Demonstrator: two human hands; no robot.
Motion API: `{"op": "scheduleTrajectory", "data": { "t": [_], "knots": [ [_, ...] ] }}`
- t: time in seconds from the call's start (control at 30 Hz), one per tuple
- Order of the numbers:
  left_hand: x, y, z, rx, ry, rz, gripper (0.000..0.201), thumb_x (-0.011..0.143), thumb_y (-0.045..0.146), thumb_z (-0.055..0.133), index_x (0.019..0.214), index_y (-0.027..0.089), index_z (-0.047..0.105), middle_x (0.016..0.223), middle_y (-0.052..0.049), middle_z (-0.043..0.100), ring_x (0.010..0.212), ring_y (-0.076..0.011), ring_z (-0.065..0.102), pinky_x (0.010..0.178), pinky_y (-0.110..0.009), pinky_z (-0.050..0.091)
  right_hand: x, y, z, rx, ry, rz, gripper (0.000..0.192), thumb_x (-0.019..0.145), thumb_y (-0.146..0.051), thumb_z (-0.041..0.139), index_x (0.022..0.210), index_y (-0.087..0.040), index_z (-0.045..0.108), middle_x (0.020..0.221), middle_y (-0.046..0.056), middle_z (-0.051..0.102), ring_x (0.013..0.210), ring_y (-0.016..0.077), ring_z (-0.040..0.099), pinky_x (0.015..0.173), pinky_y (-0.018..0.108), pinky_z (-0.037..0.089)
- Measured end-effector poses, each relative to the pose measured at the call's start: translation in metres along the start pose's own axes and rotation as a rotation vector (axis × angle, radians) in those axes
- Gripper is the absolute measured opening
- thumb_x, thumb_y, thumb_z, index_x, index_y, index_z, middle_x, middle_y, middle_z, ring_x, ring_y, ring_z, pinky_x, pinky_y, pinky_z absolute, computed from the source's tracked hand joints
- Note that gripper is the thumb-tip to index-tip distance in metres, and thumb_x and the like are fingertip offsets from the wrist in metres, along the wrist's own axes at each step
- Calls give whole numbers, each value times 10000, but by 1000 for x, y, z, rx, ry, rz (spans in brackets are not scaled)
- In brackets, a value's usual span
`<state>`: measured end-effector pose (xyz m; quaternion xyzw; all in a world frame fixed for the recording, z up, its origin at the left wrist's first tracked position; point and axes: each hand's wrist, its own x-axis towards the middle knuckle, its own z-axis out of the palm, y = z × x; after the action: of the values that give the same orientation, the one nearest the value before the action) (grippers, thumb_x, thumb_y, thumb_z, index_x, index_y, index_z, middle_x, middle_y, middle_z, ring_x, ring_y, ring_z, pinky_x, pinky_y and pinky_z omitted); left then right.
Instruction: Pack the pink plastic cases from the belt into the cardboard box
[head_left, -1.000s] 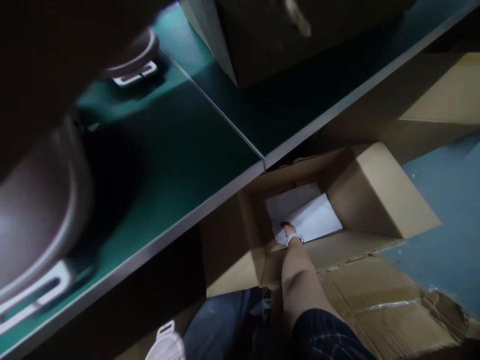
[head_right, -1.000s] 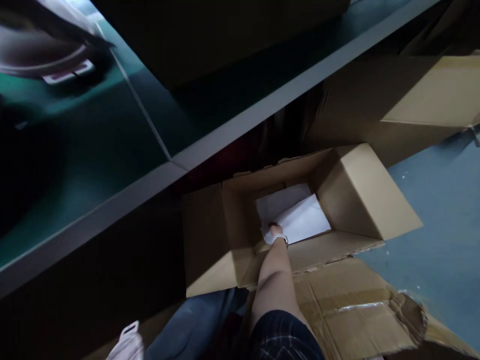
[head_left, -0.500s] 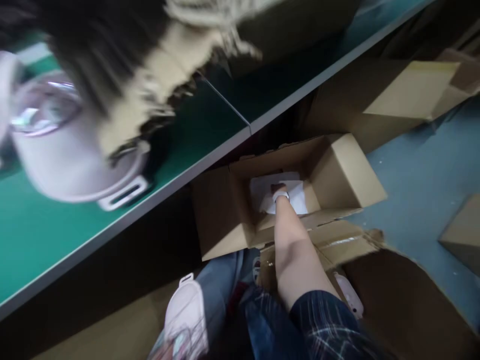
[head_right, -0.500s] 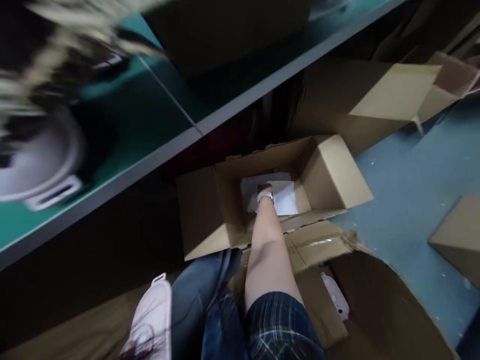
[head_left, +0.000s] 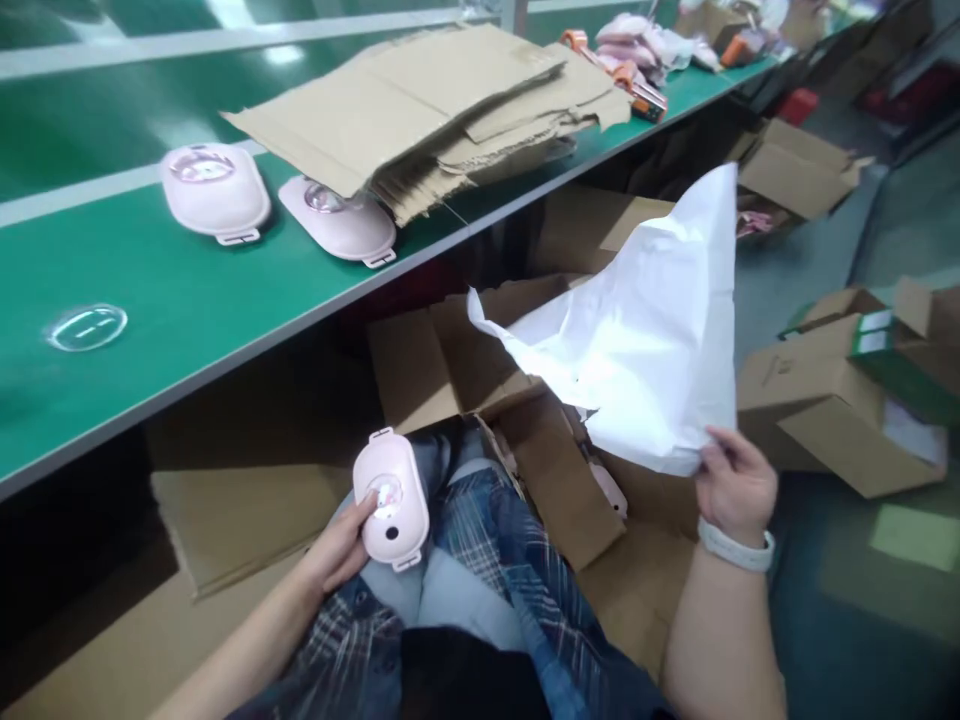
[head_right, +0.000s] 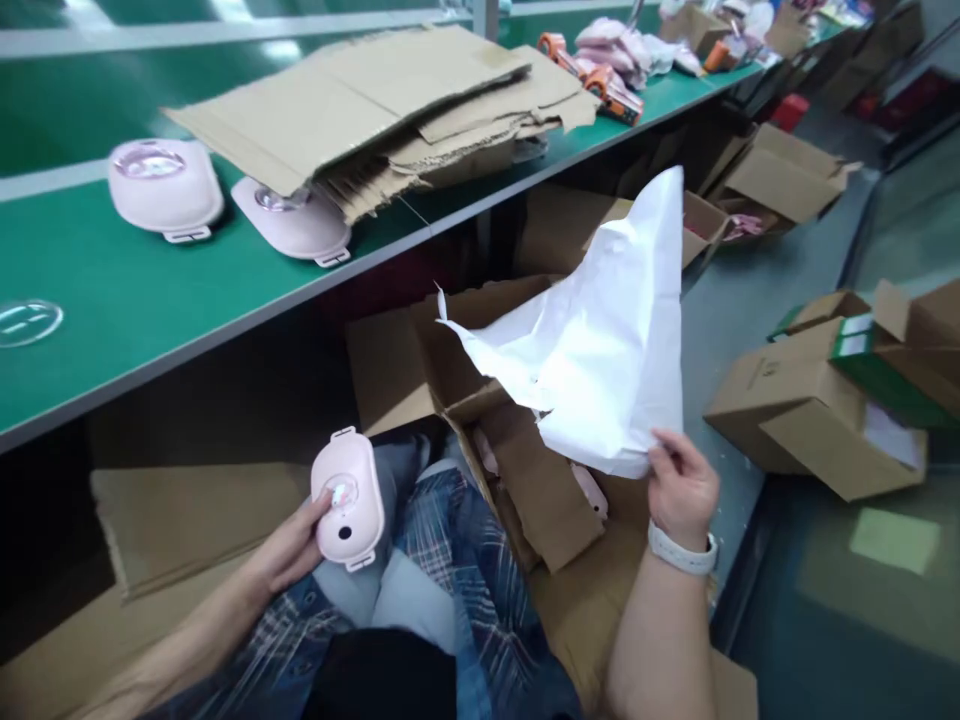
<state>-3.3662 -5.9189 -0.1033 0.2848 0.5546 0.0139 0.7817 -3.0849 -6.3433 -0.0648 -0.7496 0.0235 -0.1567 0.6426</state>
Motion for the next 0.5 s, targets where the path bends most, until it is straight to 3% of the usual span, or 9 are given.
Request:
{"op": "scheduleTrajectory", "data": {
  "t": [0.07, 0.13, 0.23, 0.3, 0.43, 0.5],
  "knots": [
    [6, -4, -5, 22, -20, 24, 344, 827, 116, 718, 1168, 92, 674, 966, -158, 807, 939, -280, 792, 809, -281, 660, -44, 43, -40, 36, 31, 240, 359, 544, -374, 908, 821, -185, 782, 855, 49, 750, 800, 190, 666, 811, 371, 547],
    [13, -9, -11, 38, -65, 42, 359, 861, 120, 703, 1216, 89, 663, 984, -153, 807, 967, -263, 788, 824, -252, 651, -84, 90, -55, 61, 59, 426, 397, 502, -381, 879, 827, -178, 778, 878, 65, 763, 850, 210, 677, 885, 413, 544],
    [20, -16, -19, 76, -122, 84, 360, 890, 135, 695, 1244, 84, 661, 997, -137, 808, 1017, -257, 778, 906, -275, 634, -138, 150, -51, -1, 66, 607, 447, 507, -418, 811, 871, -161, 775, 932, 101, 776, 916, 245, 686, 945, 451, 534],
    [22, -18, -21, 90, -108, 100, 317, 919, 147, 663, 1231, 89, 670, 1003, -129, 809, 1049, -250, 770, 947, -288, 619, -171, 174, -42, -61, 38, 765, 433, 537, -379, 774, 904, -150, 770, 955, 115, 780, 958, 261, 691, 939, 436, 545],
    [20, -15, -21, 96, -34, 71, 316, 949, 172, 621, 1255, 109, 669, 1067, -138, 804, 1167, -260, 732, 1027, -321, 581, -227, 196, -24, -80, -101, 1174, 350, 645, -232, 698, 988, -174, 736, 1004, 94, 784, 1021, 241, 716, 873, 346, 587],
    [18, -12, -19, 108, -15, 53, 365, 952, 197, 621, 1305, 110, 653, 1084, -136, 803, 1241, -286, 692, 1058, -340, 566, -243, 203, -18, -103, -210, 1304, 295, 687, -175, 663, 978, -188, 712, 1003, 82, 783, 998, 223, 733, 847, 326, 601]
  ]
}}
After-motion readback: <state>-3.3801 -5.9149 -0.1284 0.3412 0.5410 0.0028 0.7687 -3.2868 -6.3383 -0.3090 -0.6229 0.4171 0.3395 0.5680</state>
